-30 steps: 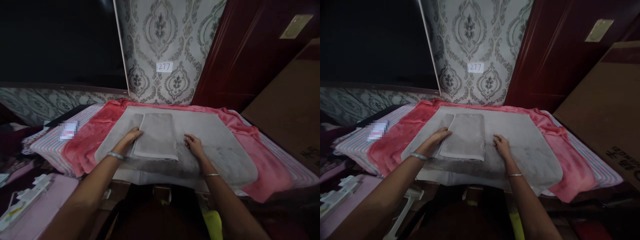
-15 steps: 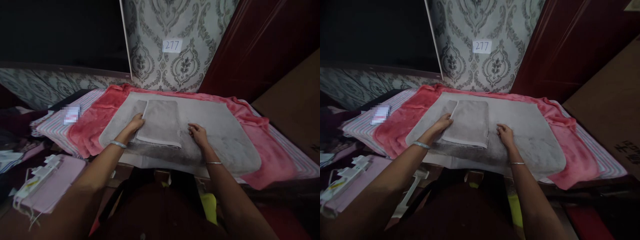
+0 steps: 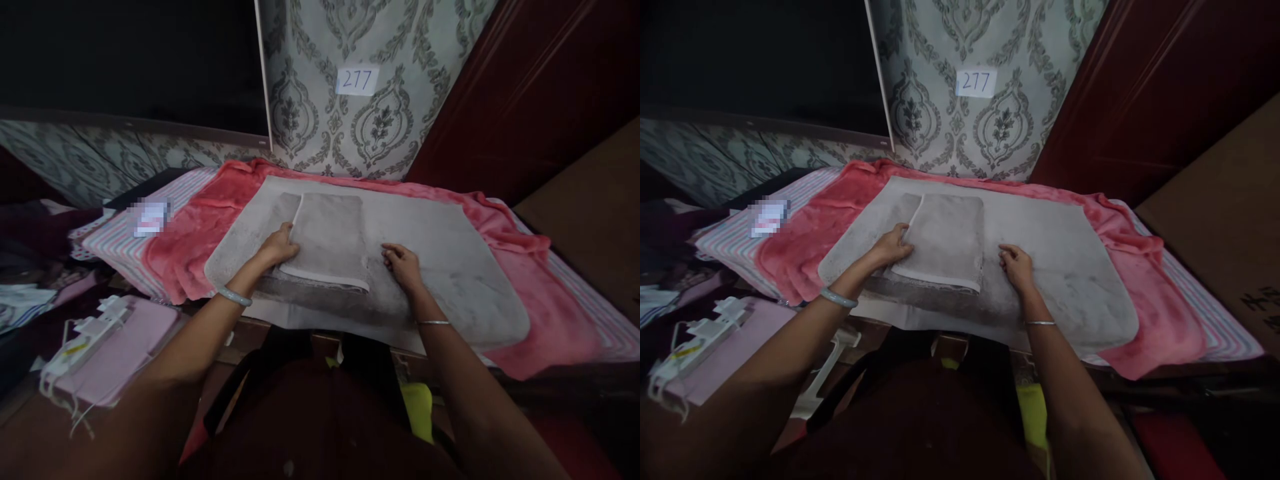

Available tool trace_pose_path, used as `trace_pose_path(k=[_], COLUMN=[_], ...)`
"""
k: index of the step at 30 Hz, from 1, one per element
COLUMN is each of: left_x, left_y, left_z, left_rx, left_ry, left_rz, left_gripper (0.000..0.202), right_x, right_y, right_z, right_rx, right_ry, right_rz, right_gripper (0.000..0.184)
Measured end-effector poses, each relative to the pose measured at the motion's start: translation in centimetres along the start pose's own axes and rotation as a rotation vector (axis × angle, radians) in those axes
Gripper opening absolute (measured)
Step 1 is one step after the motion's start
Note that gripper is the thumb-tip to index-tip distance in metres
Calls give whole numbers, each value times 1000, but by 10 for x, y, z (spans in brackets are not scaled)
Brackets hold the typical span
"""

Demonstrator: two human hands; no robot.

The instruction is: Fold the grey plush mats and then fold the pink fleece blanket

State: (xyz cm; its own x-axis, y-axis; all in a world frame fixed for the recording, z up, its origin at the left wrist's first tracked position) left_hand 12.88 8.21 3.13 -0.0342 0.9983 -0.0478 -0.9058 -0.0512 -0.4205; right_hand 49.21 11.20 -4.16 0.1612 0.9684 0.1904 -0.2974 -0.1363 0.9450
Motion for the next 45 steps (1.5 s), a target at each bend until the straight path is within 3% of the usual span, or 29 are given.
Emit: trace_pose_path(k=[3, 7, 10, 12, 23, 33, 36, 40, 45], left_x=[-4, -10, -15, -16, -18, -18, -20, -15, 15], left_y=[6, 15, 18, 18, 28, 29, 28, 28, 28], left_z=[3, 5, 1, -1, -3, -5, -1, 5, 7], left_rx=[49, 120, 145, 167, -91, -30, -32, -59, -138], left_ry=[-17, -23, -15, -16, -26, -65, -72, -72, -10], left_rz=[30, 32, 42, 61, 64, 47, 41, 33, 74], left_gripper=[51, 24, 24, 28, 22, 12, 9, 9, 19], right_x=[-10, -50, -85, -97, -107, -98, -80, -65, -80], right_y=[25, 77, 97, 99, 100, 106, 121, 137, 119], right_z=[-3, -33, -59, -67, -68, -70, -84, -126, -175], right_rx=[-68, -207, -300, -369, -445, -398, -424, -508, -728], right_ry=[-8, 161, 340, 381, 411, 437, 452, 536, 782], right_rz=[100, 459, 642, 700, 763, 675, 666, 718, 650], right_gripper=[38, 30, 27, 27, 28, 28, 31, 49, 59])
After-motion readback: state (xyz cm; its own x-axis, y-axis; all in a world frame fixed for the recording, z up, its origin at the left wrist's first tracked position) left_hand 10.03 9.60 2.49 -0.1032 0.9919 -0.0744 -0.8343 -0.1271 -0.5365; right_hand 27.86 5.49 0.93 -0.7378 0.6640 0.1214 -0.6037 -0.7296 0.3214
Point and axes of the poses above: each hand's wrist, its own x-axis towards the middle knuckle, its own z-axis out of the back of the hand, y = z × x, the point moved 8 cm from there along x, towards the middle knuckle, and after that the axes turned 4 degrees about x, right-handed, at the moved point
